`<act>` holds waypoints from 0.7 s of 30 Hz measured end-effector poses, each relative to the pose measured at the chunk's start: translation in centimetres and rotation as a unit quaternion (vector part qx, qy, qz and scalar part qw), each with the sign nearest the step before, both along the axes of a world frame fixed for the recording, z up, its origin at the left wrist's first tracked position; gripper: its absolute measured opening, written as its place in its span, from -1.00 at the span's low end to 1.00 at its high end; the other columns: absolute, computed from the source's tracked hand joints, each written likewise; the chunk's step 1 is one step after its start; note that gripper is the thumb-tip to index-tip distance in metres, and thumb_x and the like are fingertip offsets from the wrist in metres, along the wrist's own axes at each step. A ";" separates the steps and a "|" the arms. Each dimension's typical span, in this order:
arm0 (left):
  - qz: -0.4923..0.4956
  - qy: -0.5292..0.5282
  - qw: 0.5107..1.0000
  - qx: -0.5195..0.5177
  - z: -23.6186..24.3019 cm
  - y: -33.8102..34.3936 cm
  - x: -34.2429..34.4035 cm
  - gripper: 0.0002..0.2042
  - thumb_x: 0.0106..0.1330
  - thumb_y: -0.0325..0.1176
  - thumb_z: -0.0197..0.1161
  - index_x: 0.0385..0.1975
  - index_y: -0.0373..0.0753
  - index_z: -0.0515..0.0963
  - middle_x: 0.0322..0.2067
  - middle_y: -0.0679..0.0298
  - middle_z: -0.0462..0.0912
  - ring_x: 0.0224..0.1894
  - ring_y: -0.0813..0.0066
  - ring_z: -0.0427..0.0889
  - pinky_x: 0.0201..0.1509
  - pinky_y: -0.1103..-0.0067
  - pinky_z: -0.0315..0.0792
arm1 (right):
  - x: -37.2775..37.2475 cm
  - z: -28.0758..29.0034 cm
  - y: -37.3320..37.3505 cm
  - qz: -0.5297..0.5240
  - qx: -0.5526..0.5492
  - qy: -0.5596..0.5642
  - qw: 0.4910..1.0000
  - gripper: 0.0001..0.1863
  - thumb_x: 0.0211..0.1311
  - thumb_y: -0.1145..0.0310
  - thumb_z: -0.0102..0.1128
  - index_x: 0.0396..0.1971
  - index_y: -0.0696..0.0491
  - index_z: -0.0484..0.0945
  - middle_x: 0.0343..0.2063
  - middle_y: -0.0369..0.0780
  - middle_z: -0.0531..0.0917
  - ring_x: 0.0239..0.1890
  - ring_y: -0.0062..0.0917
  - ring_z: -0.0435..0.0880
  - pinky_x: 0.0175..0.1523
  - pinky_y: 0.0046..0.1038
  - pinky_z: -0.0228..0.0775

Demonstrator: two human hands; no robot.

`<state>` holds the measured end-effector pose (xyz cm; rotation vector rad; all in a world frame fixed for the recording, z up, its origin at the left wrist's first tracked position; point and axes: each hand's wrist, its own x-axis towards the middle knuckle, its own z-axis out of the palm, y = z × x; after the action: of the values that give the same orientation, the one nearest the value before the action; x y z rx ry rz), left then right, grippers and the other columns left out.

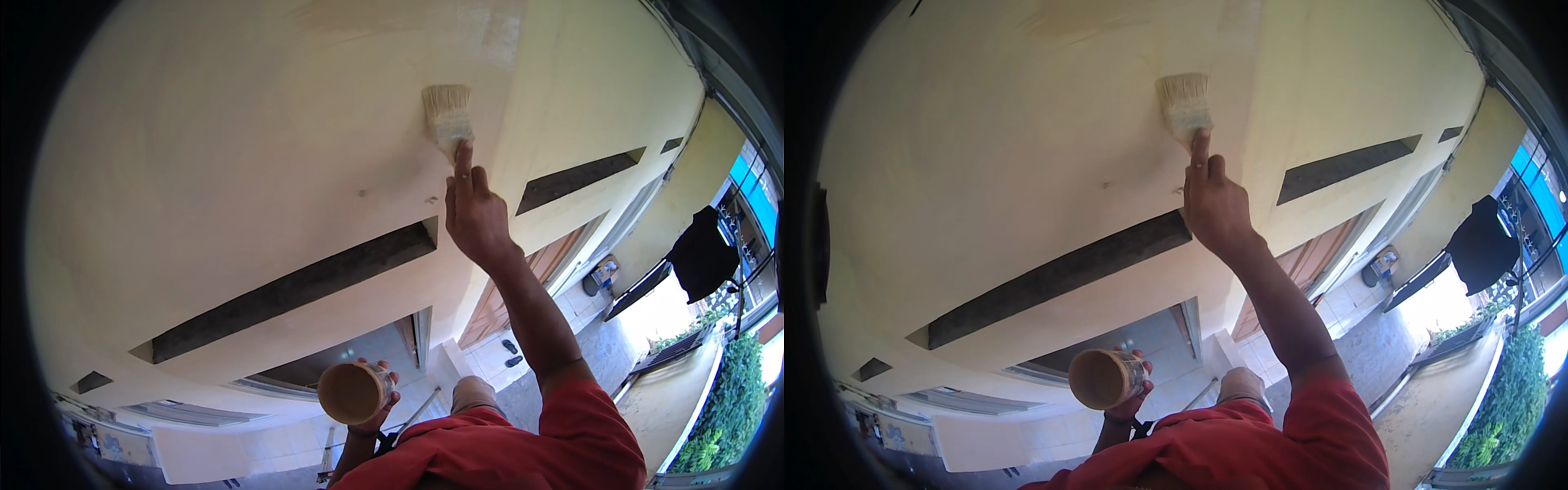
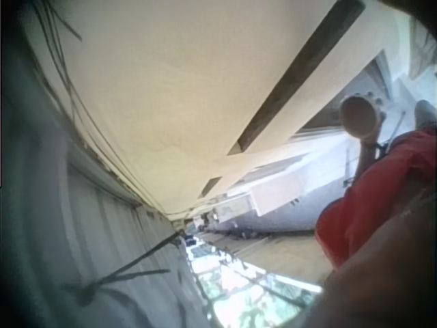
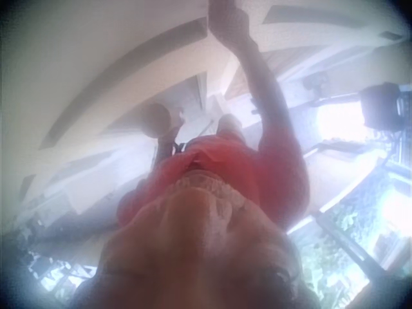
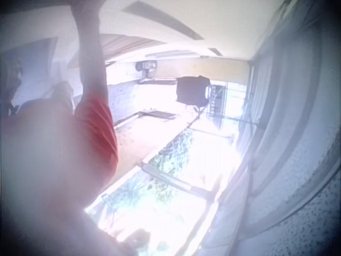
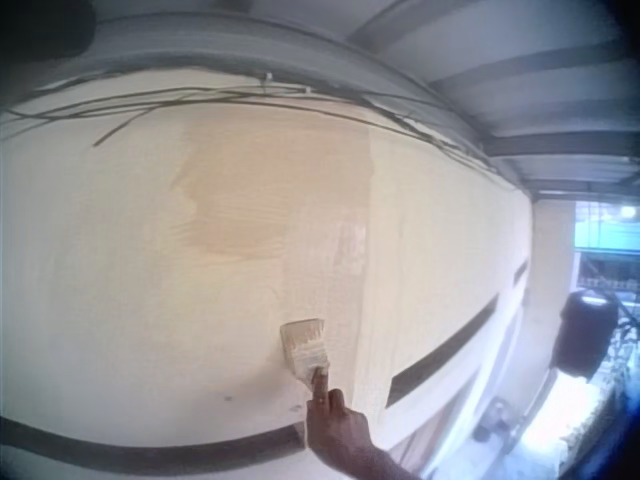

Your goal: The person paints a ceiling using a paintbrush and a small container of paint. They repeatedly dip the brush into the container and apply paint to the ceiling surface in a methodical manner.

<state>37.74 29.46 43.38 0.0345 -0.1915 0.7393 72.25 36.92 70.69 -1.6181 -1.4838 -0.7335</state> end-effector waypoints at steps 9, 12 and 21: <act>-0.031 0.017 0.999 -0.005 0.2 0.2 0.2 -0.43 0.55 0.10 0.30 0.51 0.17 0.45 0.48 0.10 0.39 0.50 -0.08 0.31 0.33 -0.05 0.54 | 0.6 -3.0 -7.6 0.145 -0.021 0.112 0.983 -0.45 0.54 0.57 0.23 0.48 0.26 0.45 -0.19 0.06 0.74 -0.27 -0.19 0.82 -0.13 -0.26 0.68; -0.028 0.016 0.999 0.001 0.3 -0.2 -0.2 -0.41 0.55 0.10 0.30 0.53 0.17 0.44 0.47 0.10 0.39 0.51 -0.10 0.31 0.33 -0.05 0.54 | 2.9 3.7 -7.1 0.131 0.105 0.073 0.983 -0.46 0.54 0.51 0.22 0.47 0.19 0.47 -0.26 -0.04 0.66 -0.33 -0.24 0.66 -0.22 -0.29 0.58; -0.012 0.007 1.000 -0.002 0.2 -0.8 -1.0 -0.34 0.51 0.17 0.31 0.55 0.13 0.42 0.51 0.10 0.35 0.51 -0.12 0.28 0.34 -0.08 0.52 | 4.3 10.1 -1.3 0.016 0.072 0.021 0.997 -0.50 0.62 0.38 0.19 0.45 0.21 0.51 -0.43 0.08 0.66 -0.45 -0.25 0.67 -0.22 -0.36 0.54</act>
<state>36.72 28.63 43.53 0.0332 -0.1763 0.7151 76.53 35.62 80.81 -1.4892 -1.3911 -0.7653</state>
